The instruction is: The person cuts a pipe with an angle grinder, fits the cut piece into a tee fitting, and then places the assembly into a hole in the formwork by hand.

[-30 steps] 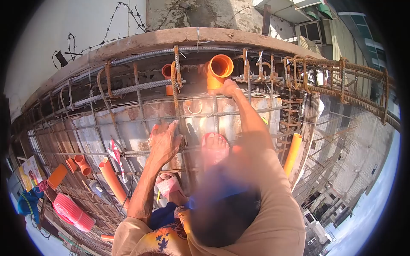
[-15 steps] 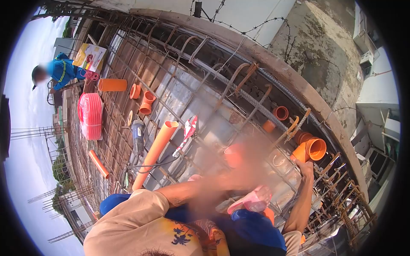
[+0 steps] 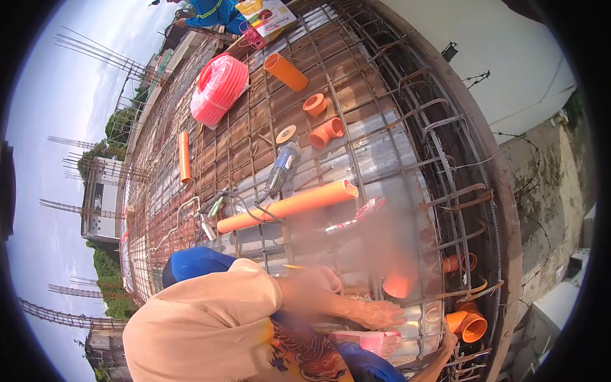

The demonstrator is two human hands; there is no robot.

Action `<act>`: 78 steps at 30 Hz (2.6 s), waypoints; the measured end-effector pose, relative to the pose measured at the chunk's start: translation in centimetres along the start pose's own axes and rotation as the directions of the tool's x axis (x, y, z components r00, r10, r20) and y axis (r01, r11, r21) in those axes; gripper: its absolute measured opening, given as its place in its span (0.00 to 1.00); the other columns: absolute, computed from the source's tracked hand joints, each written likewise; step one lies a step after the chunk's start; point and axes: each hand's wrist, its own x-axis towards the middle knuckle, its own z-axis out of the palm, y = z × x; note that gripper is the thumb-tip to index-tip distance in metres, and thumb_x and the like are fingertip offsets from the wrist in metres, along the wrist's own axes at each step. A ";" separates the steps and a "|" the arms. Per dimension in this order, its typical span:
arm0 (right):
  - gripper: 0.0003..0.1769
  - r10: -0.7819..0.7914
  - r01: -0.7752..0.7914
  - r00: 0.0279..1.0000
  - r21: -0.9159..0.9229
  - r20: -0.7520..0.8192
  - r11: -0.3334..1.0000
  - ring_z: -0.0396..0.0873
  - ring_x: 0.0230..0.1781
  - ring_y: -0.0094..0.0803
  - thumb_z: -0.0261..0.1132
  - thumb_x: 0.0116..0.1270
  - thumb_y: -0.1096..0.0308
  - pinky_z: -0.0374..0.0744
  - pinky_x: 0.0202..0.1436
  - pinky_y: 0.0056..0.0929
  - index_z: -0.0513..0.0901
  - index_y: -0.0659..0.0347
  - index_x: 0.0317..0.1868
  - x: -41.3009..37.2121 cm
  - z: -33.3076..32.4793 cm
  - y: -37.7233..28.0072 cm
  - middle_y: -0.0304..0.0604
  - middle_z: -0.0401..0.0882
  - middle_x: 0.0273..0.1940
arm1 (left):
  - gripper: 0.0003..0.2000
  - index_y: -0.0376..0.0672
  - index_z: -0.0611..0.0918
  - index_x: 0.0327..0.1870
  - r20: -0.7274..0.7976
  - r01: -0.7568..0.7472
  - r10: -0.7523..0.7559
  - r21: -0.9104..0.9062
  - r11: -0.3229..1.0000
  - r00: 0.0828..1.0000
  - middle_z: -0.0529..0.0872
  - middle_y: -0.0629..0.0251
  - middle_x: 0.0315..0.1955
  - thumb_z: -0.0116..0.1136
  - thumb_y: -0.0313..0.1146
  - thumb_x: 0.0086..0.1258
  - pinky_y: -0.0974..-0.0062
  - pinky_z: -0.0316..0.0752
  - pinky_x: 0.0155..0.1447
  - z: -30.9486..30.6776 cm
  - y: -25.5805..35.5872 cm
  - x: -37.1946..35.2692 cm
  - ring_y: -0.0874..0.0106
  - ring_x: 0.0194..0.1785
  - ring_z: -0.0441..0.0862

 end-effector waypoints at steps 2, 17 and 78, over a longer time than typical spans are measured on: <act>0.48 -0.001 0.001 1.000 -0.021 0.004 1.000 0.80 0.56 0.42 0.76 0.59 0.57 0.75 0.61 0.36 0.63 0.71 0.72 0.0 0.4 -0.8 0.55 0.79 0.60 | 0.29 0.30 0.72 0.59 0.003 -0.008 0.008 0.007 1.000 1.000 0.75 0.49 0.47 0.65 0.31 0.56 0.59 0.76 0.51 -0.4 -0.3 -0.3 0.53 0.52 0.79; 0.47 -0.069 0.108 0.987 -0.274 0.148 0.956 0.80 0.57 0.42 0.76 0.59 0.56 0.75 0.61 0.36 0.64 0.71 0.72 -0.7 3.5 -6.8 0.55 0.79 0.60 | 0.26 0.35 0.77 0.48 -0.083 0.178 -0.178 -0.006 0.984 0.981 0.75 0.53 0.46 0.72 0.32 0.46 0.60 0.76 0.53 2.9 -1.0 1.5 0.56 0.52 0.76; 0.45 0.052 -0.052 0.998 -0.013 -0.032 0.999 0.81 0.58 0.44 0.74 0.60 0.52 0.75 0.62 0.36 0.67 0.72 0.69 -3.6 -0.6 0.8 0.57 0.80 0.59 | 0.24 0.31 0.76 0.49 -0.150 0.164 -0.173 -0.069 0.984 0.974 0.75 0.49 0.47 0.67 0.23 0.47 0.59 0.79 0.53 2.3 -1.2 1.0 0.52 0.52 0.77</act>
